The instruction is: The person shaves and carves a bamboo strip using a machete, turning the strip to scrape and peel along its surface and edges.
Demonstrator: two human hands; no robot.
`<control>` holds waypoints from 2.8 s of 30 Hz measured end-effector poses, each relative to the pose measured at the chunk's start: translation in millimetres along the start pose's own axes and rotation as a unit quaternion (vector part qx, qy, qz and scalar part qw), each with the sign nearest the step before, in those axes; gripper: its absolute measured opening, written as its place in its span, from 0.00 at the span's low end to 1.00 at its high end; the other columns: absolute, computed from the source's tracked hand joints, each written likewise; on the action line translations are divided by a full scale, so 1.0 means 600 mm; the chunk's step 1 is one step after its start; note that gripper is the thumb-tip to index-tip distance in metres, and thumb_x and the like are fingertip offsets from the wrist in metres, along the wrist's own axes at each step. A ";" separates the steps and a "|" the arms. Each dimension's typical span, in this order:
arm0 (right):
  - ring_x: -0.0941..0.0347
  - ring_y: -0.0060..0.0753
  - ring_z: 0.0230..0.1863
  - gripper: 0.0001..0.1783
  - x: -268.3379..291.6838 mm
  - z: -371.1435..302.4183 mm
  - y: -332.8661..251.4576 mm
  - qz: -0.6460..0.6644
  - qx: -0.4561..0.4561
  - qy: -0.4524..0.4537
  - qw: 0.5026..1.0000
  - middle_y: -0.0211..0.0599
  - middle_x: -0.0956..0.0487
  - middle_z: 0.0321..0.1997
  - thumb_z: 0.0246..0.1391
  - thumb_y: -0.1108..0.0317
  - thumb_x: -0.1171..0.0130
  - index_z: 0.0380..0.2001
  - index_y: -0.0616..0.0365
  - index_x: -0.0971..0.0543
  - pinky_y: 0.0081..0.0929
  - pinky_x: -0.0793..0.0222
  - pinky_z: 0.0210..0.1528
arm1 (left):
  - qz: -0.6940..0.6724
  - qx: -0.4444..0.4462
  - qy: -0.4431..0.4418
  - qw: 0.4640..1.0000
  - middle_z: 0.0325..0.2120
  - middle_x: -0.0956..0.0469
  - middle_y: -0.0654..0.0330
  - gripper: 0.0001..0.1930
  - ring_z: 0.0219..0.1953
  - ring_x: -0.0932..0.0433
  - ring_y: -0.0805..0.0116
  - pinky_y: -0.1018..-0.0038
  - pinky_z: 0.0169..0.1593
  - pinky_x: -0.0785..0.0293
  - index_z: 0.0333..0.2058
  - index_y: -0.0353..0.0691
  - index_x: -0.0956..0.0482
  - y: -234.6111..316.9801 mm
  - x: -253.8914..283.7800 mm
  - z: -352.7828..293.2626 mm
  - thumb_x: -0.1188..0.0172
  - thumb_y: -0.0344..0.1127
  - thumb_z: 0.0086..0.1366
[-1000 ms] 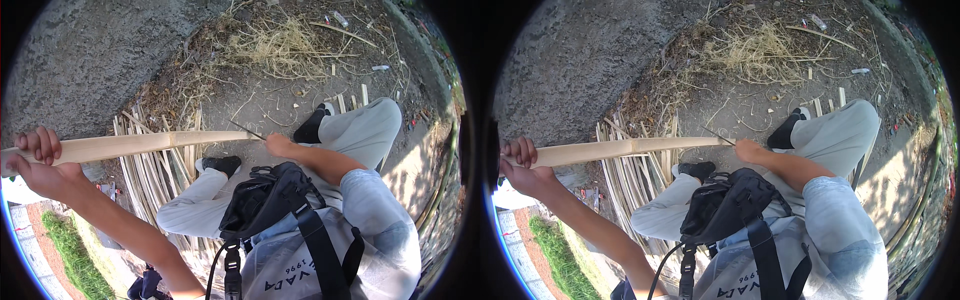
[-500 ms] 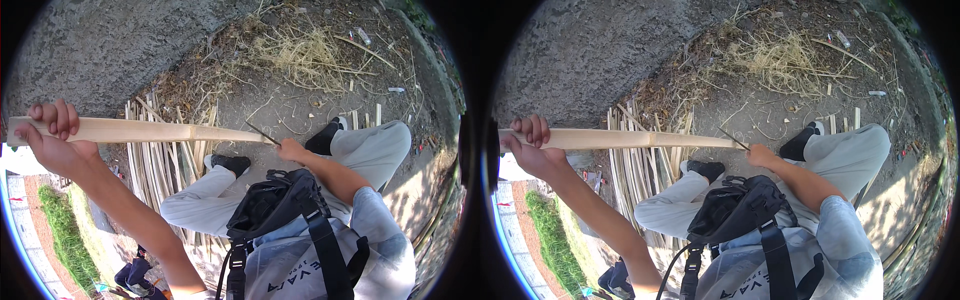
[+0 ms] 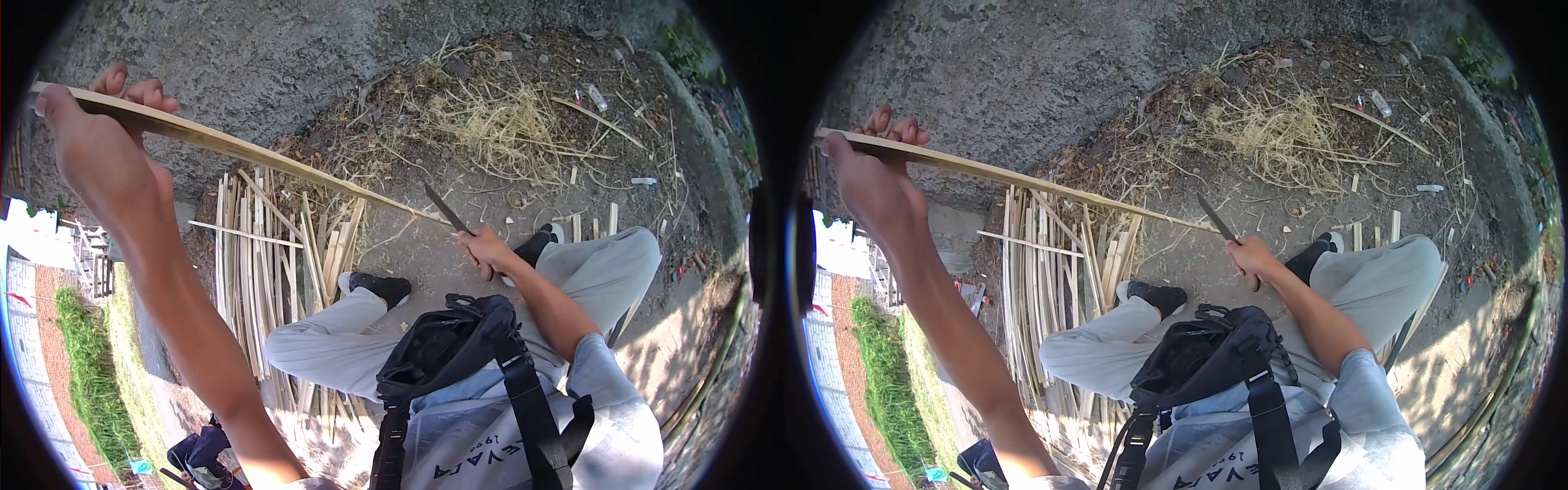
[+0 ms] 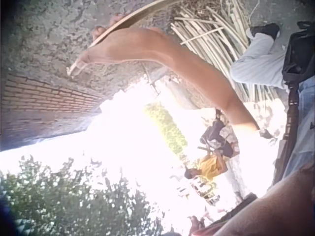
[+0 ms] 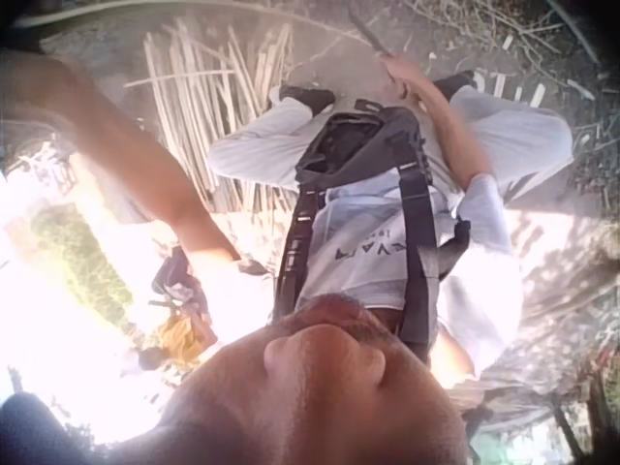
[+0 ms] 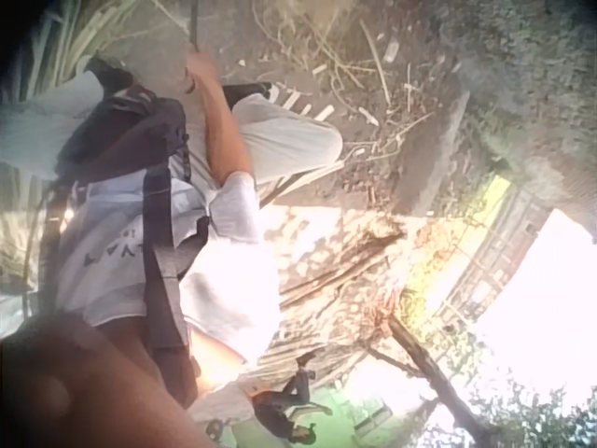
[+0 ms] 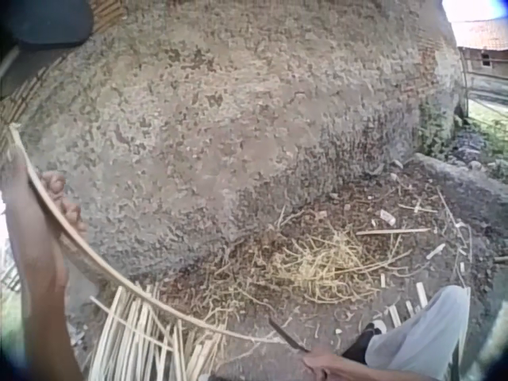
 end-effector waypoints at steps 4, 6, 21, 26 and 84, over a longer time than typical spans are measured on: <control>0.32 0.27 0.12 0.23 0.010 -0.033 -0.077 -0.095 0.035 0.057 0.993 0.33 0.33 0.10 0.60 0.55 0.52 0.22 0.67 0.26 0.28 0.36 0.16 | -0.112 -0.016 0.005 0.994 0.26 0.31 0.54 0.22 0.19 0.24 0.64 0.68 0.27 0.24 0.38 0.30 0.42 -0.013 -0.038 -0.018 0.59 0.50 0.70; 0.32 0.27 0.11 0.26 0.009 -0.071 -0.149 -0.119 0.104 0.041 0.987 0.32 0.33 0.10 0.61 0.52 0.56 0.25 0.67 0.24 0.29 0.36 0.16 | -0.143 0.003 -0.004 0.990 0.24 0.31 0.55 0.20 0.18 0.25 0.65 0.70 0.25 0.25 0.36 0.31 0.42 -0.033 -0.063 -0.031 0.57 0.48 0.69; 0.28 0.52 0.16 0.25 -0.088 -0.257 -0.425 -0.274 0.264 0.045 0.924 0.45 0.32 0.08 0.63 0.60 0.62 0.23 0.69 0.24 0.43 0.34 0.28 | -0.216 -0.056 0.050 0.973 0.17 0.33 0.54 0.14 0.14 0.35 0.69 0.74 0.18 0.37 0.32 0.34 0.40 -0.034 -0.127 -0.059 0.53 0.40 0.69; 0.28 0.57 0.19 0.26 -0.066 -0.185 -0.315 -0.309 0.264 0.064 0.911 0.51 0.30 0.10 0.63 0.61 0.61 0.21 0.71 0.25 0.44 0.32 0.30 | -0.219 -0.047 0.066 0.972 0.16 0.33 0.54 0.13 0.13 0.35 0.69 0.75 0.17 0.37 0.30 0.34 0.39 -0.049 -0.142 -0.067 0.52 0.38 0.68; 0.29 0.55 0.15 0.26 -0.128 -0.229 -0.391 -0.159 0.289 0.109 0.938 0.55 0.32 0.09 0.60 0.63 0.57 0.14 0.74 0.27 0.43 0.32 0.26 | -0.160 -0.172 0.169 0.957 0.11 0.35 0.66 0.15 0.10 0.37 0.79 0.81 0.13 0.43 0.24 0.38 0.32 -0.034 -0.141 -0.087 0.49 0.40 0.67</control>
Point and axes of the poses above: each hand's wrist, its own z-axis towards the middle knuckle, its own x-axis out of the back of the hand, y = z × x, the point moved 1 cm from there along z, towards the middle knuckle
